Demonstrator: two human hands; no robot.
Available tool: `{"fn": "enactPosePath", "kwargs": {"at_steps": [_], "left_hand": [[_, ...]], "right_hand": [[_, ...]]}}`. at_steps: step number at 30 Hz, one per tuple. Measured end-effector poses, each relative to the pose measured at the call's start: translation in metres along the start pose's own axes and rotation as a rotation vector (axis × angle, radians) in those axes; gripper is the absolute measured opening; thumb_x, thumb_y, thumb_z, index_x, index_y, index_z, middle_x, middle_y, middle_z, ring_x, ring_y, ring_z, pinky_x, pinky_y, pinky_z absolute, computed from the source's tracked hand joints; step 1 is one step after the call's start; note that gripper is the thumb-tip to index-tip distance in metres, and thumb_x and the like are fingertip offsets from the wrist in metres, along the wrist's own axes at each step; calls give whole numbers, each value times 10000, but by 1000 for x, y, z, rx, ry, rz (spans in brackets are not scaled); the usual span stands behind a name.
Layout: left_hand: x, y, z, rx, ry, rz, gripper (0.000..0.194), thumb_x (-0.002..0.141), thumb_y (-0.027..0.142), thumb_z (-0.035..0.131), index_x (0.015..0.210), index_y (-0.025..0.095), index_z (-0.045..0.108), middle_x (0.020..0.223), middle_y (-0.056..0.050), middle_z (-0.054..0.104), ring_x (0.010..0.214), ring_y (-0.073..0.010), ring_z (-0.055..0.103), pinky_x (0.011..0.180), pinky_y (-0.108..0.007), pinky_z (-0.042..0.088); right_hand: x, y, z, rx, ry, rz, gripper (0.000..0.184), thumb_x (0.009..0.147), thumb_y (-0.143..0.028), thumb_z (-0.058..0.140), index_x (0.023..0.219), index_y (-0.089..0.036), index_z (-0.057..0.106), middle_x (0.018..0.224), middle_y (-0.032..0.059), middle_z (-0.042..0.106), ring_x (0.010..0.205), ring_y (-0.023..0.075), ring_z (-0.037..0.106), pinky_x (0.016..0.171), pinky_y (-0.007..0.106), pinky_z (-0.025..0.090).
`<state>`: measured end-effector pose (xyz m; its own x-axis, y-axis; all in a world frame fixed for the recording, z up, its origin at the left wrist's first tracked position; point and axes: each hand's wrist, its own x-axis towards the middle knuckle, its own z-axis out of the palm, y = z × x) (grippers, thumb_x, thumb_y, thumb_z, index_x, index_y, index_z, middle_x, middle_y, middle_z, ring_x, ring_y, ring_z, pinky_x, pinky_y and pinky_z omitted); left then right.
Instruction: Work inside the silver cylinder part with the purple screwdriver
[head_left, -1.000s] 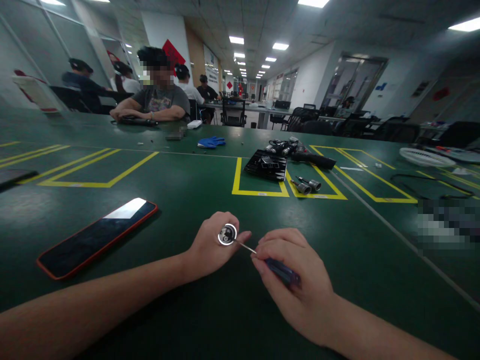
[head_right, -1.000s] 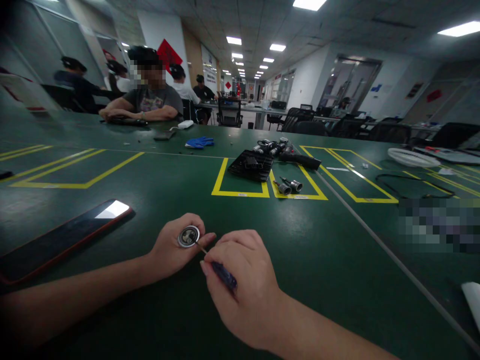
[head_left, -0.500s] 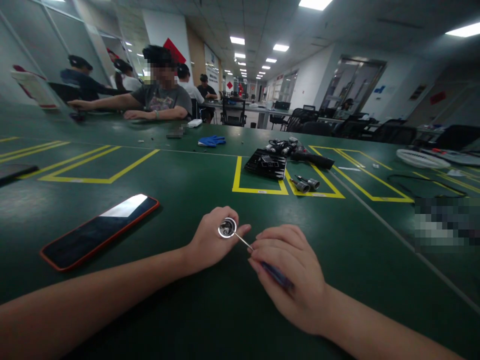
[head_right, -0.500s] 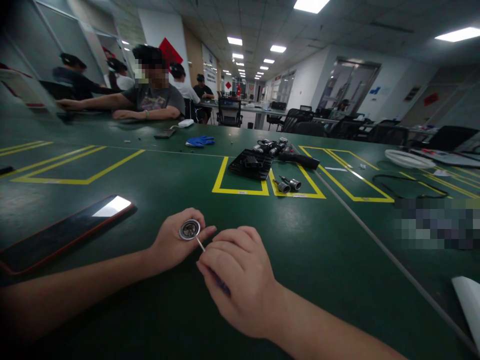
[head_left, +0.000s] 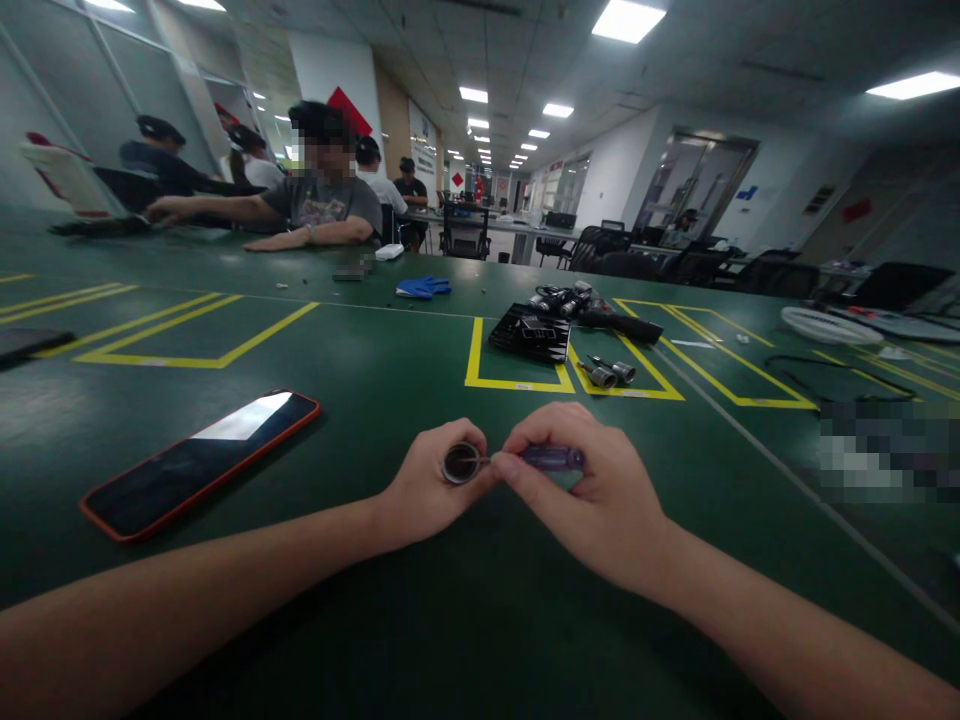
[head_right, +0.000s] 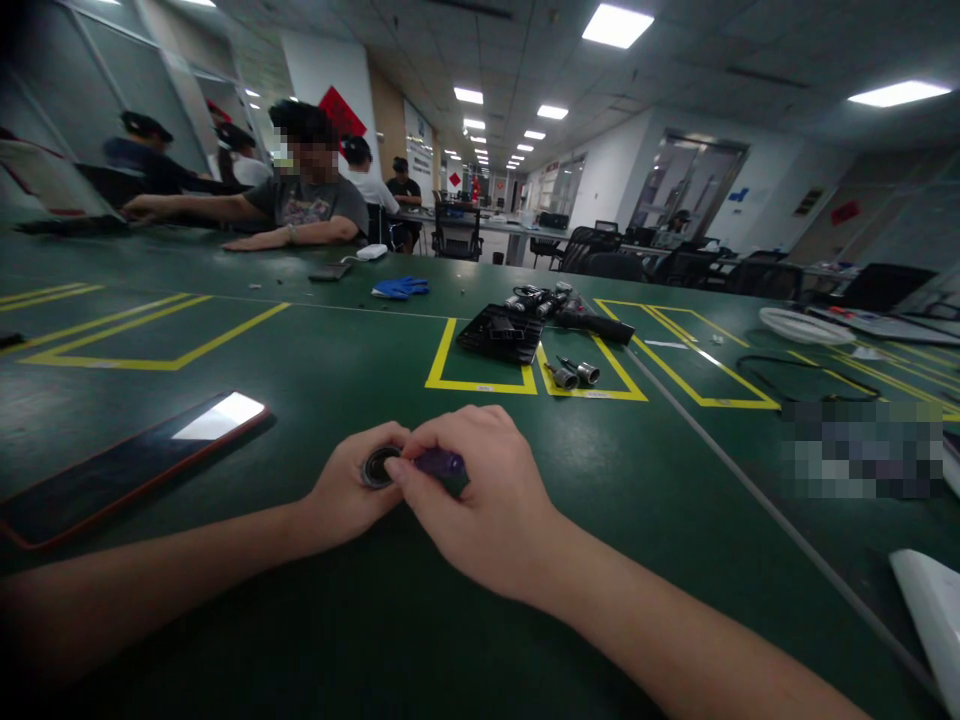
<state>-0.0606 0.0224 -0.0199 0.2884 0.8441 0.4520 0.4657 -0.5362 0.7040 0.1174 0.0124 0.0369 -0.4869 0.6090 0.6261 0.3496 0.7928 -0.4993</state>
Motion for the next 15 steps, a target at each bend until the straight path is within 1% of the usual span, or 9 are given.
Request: {"fn": "enactPosePath", "kwargs": {"at_steps": [2, 4, 6, 10, 15], "left_hand": [[0, 3, 0, -90, -1, -57, 208, 753, 338, 594, 733, 150, 505, 628, 26, 507, 526, -96, 457, 482, -218, 365], [0, 5, 0, -179, 0, -109, 224, 741, 350, 613, 755, 150, 512, 637, 22, 522, 545, -105, 480, 497, -225, 390], [-1, 7, 0, -236, -2, -153, 243, 725, 365, 636, 764, 151, 527, 650, 14, 546, 567, -115, 508, 519, -234, 415], [-3, 8, 1, -282, -13, -230, 251, 699, 363, 676, 728, 152, 545, 658, -1, 580, 606, -135, 554, 554, -247, 446], [-1, 11, 0, -329, -32, -263, 252, 687, 358, 691, 723, 150, 554, 659, -8, 595, 618, -145, 573, 576, -259, 463]], "right_hand": [[10, -3, -2, -6, -36, 14, 69, 784, -219, 603, 728, -181, 591, 682, -34, 621, 648, 99, 549, 642, 261, 395], [19, -5, -3, 5, -37, 19, 101, 793, -243, 593, 716, -178, 594, 678, -35, 620, 639, 95, 551, 622, 250, 388], [28, -6, -3, 7, -82, 46, 151, 806, -283, 572, 702, -175, 591, 655, -33, 608, 625, 96, 554, 603, 247, 386], [42, -7, -1, 5, -137, 67, 209, 812, -379, 552, 736, -189, 596, 633, -37, 599, 577, 95, 542, 537, 233, 364], [52, -5, 4, -23, -125, 27, 208, 817, -356, 531, 710, -185, 581, 600, -40, 577, 551, 85, 515, 521, 226, 345]]}}
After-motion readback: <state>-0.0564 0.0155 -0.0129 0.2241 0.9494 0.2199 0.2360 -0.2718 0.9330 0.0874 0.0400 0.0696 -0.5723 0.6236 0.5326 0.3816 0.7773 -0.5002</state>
